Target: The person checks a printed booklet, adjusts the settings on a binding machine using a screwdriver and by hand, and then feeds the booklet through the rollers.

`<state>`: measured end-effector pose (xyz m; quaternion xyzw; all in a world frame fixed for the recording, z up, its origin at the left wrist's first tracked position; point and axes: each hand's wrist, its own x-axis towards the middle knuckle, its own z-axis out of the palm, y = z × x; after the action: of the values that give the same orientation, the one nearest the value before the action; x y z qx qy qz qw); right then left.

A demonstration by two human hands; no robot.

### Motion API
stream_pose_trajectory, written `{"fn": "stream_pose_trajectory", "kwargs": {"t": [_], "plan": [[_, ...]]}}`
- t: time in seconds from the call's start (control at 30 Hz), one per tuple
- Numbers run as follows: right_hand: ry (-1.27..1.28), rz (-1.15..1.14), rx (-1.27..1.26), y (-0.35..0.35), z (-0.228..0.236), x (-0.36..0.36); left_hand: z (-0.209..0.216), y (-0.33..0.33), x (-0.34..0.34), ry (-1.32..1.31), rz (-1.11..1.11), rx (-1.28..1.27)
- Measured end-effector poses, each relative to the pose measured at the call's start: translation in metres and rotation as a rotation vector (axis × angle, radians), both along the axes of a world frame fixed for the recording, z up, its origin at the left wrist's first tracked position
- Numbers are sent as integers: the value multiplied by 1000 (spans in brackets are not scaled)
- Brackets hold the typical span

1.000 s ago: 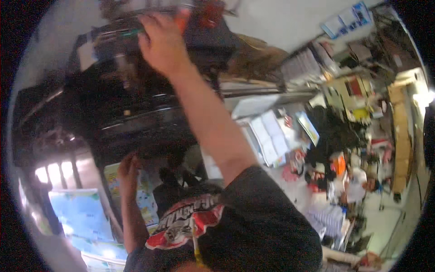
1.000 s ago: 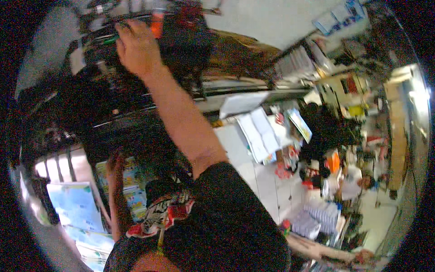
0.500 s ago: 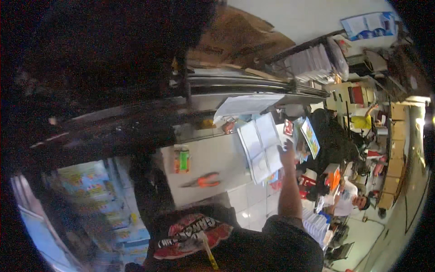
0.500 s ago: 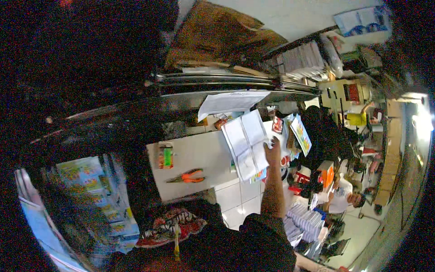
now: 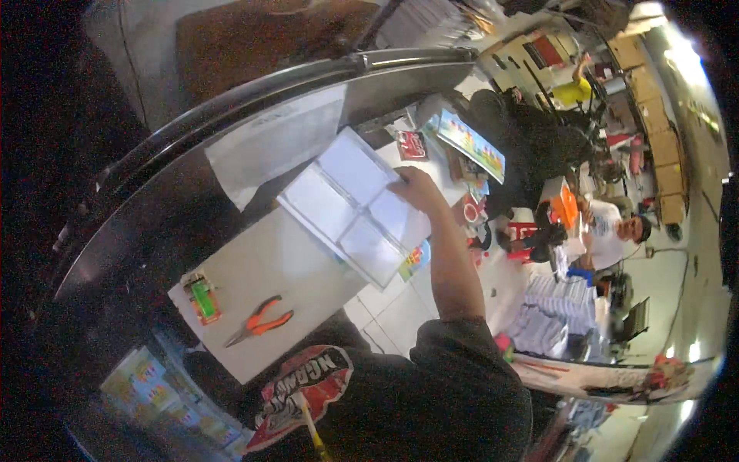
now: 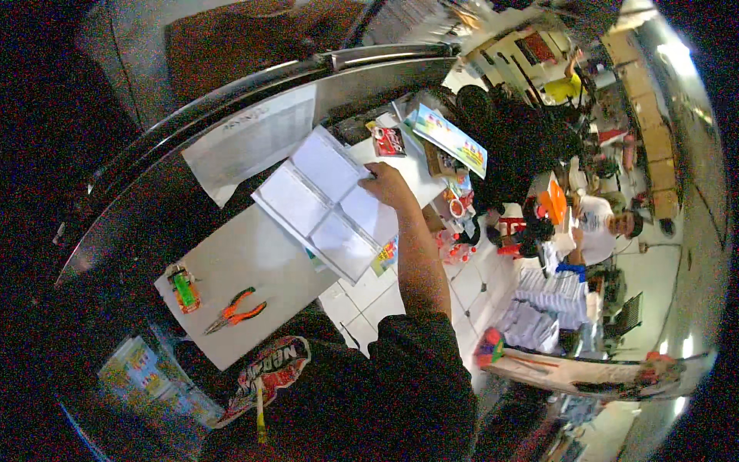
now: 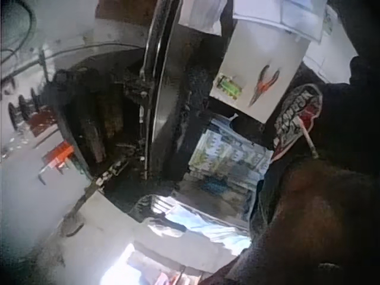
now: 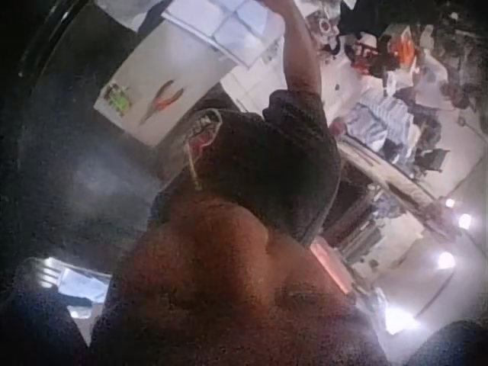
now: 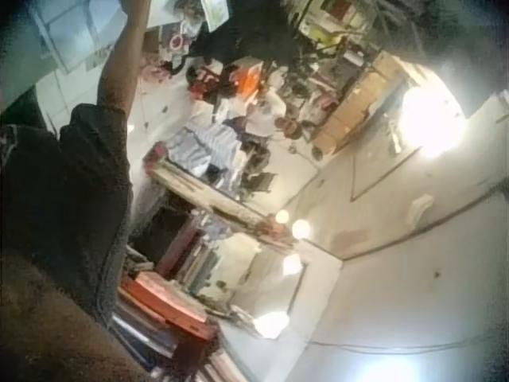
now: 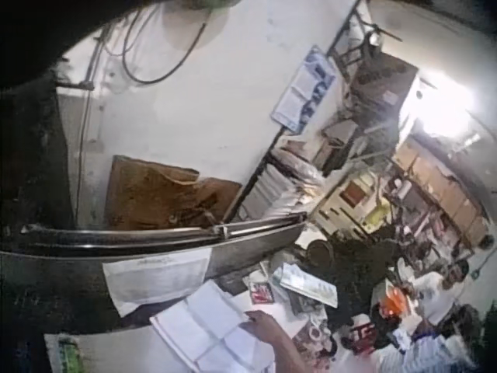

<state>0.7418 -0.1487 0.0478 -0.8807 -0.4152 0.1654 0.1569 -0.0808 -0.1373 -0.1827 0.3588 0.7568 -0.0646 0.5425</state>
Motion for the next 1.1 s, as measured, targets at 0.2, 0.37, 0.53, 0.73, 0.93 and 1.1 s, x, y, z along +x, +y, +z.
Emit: {"fn": "stream_pose_trajectory", "kwargs": {"t": [0.2,0.37,0.53,0.73,0.93,1.1], "plan": [[33,172,227,-30,50,-48,-16,11,-14,-28,-42,121],[25,365,505,-93,113,-122,-2,44,-19,-140,-58,287],[-41,772,635,-99,133,-181,90,82,56,-433,-141,671],[494,1172,1038,-34,105,-272,261,44,246,-508,-257,1148],[1600,946,933,-9,39,-324,258,45,224,-934,-29,966],[1626,990,708,10,8,-352,225,32,169,-1097,95,1013]]}}
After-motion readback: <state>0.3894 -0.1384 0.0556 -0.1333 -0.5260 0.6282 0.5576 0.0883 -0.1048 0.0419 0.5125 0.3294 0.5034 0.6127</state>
